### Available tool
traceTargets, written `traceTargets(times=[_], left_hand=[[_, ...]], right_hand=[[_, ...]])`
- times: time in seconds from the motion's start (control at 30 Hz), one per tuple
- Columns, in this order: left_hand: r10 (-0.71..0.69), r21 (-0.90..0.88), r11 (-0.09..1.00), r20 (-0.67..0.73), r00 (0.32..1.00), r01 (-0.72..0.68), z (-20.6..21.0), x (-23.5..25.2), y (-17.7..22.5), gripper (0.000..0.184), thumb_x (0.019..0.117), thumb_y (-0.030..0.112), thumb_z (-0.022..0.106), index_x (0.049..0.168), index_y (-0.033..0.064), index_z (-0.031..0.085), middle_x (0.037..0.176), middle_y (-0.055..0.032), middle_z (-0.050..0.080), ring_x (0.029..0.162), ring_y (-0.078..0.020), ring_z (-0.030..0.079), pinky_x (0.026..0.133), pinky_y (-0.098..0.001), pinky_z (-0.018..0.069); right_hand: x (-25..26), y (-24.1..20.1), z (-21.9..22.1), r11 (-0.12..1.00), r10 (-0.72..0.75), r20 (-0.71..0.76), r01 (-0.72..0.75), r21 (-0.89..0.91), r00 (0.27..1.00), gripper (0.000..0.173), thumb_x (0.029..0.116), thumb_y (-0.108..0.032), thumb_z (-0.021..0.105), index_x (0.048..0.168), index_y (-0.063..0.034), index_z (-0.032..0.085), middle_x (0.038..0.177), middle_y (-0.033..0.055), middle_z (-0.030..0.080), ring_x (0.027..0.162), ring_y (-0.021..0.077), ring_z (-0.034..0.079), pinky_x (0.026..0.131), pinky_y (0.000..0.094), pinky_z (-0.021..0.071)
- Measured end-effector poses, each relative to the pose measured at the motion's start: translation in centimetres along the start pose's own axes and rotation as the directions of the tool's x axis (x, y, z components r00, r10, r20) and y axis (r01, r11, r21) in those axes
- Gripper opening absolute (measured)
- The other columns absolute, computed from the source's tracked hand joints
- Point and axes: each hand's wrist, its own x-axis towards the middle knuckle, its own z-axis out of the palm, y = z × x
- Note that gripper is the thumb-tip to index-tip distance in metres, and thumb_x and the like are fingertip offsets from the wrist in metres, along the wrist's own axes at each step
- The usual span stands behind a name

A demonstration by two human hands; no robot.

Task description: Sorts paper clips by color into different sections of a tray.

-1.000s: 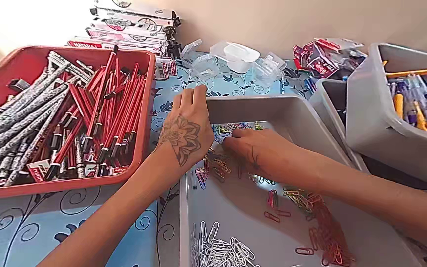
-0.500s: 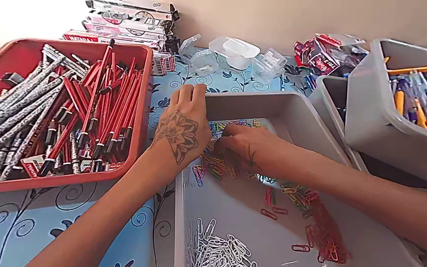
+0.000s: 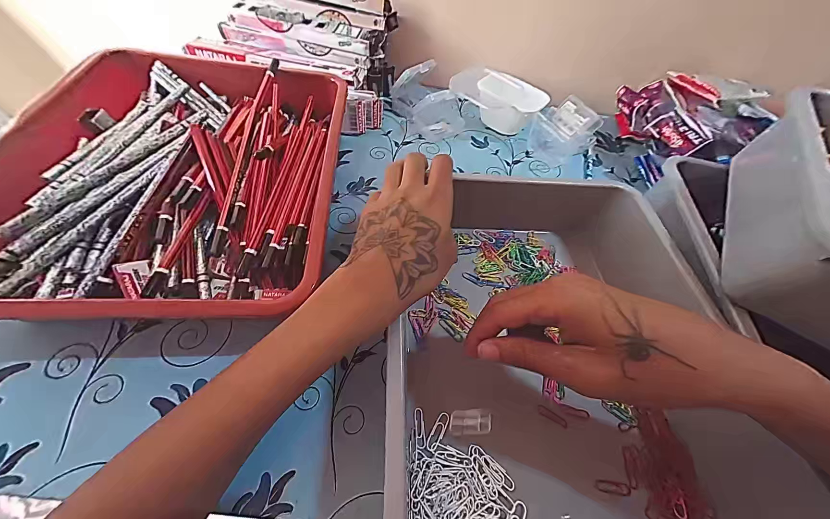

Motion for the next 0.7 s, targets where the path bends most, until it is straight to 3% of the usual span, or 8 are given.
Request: traceTargets(times=[0.13,0.23,0.3,0.37,0.43,0.63,0.7], left_hand=[[0.002,0.002,1.000,0.017,1.000,-0.002,-0.1,0.0,0.1,0.041,0.1052,0.008,0.047,0.145,-0.0013,0.046,0.138,-0.0241,0.051,0.132,-0.0408,0.048,0.098,-0.0509,0.0465],[0.005,0.016,1.000,0.014,1.000,-0.006,-0.1,0.1,0.1,0.040,0.1055,0.008,0.046,0.144,-0.0013,0.047,0.138,-0.0240,0.051,0.132,-0.0408,0.049,0.098,-0.0515,0.0464],[0.018,0.025,1.000,0.006,1.000,-0.018,0.0,0.0,0.0,0.039,0.1057,0.009,0.046,0.143,-0.0020,0.049,0.136,-0.0242,0.052,0.131,-0.0412,0.049,0.098,-0.0516,0.0463],[0.023,0.029,0.999,0.008,1.000,-0.023,0.0,0.0,-0.1,0.039,0.1051,0.008,0.047,0.143,-0.0026,0.049,0.134,-0.0249,0.053,0.130,-0.0424,0.049,0.097,-0.0525,0.0462],[0.017,0.030,0.999,0.023,1.000,-0.018,-0.1,0.1,0.0,0.040,0.1046,0.008,0.048,0.143,-0.0027,0.049,0.134,-0.0245,0.052,0.129,-0.0426,0.049,0.096,-0.0524,0.0463],[0.025,0.042,0.999,-0.003,1.000,-0.025,0.2,0.0,-0.1,0.039,0.1043,0.006,0.046,0.142,-0.0036,0.050,0.135,-0.0273,0.052,0.130,-0.0452,0.049,0.095,-0.0563,0.0466],[0.048,0.042,0.998,-0.025,0.999,-0.047,0.3,-0.3,-0.2,0.039,0.1040,0.005,0.047,0.142,-0.0037,0.050,0.135,-0.0271,0.052,0.129,-0.0457,0.050,0.094,-0.0571,0.0475]], right_hand=[[-0.1,0.4,0.8,0.983,0.039,-0.043,-0.046,-0.176,0.998,0.020,0.0989,-0.021,0.056,0.101,-0.0155,0.076,0.086,-0.0069,0.069,0.074,-0.0023,0.060,0.063,0.0145,0.0483],[0.2,-1.0,2.4,0.979,0.127,0.137,-0.102,-0.175,0.982,0.021,0.1017,-0.016,0.058,0.115,-0.0082,0.072,0.099,0.0068,0.070,0.084,0.0173,0.068,0.070,0.0344,0.0555],[0.1,-2.6,3.7,0.977,0.115,0.214,-0.071,-0.201,0.970,0.026,0.1003,-0.010,0.059,0.124,-0.0016,0.066,0.108,0.0159,0.067,0.090,0.0294,0.069,0.071,0.0430,0.0568],[-0.7,-3.9,5.2,0.981,0.006,0.191,0.032,-0.194,0.982,0.029,0.0893,-0.003,0.066,0.118,0.0006,0.067,0.101,0.0175,0.067,0.079,0.0313,0.070,0.060,0.0414,0.0560],[-1.6,-4.8,6.1,0.986,-0.067,0.178,0.092,-0.139,0.982,0.029,0.0833,0.001,0.069,0.112,0.0017,0.070,0.097,0.0187,0.068,0.075,0.0322,0.070,0.058,0.0417,0.0555],[-1.8,-5.4,6.8,0.961,-0.075,-0.001,0.072,-0.267,0.997,0.033,0.0870,-0.003,0.062,0.119,0.0029,0.070,0.100,0.0185,0.067,0.077,0.0301,0.069,0.060,0.0366,0.0553],[-1.8,-5.3,6.8,0.976,-0.027,0.067,0.041,-0.214,0.997,0.031,0.0884,-0.001,0.063,0.119,0.0020,0.069,0.106,0.0224,0.065,0.082,0.0344,0.069,0.063,0.0402,0.0561]])
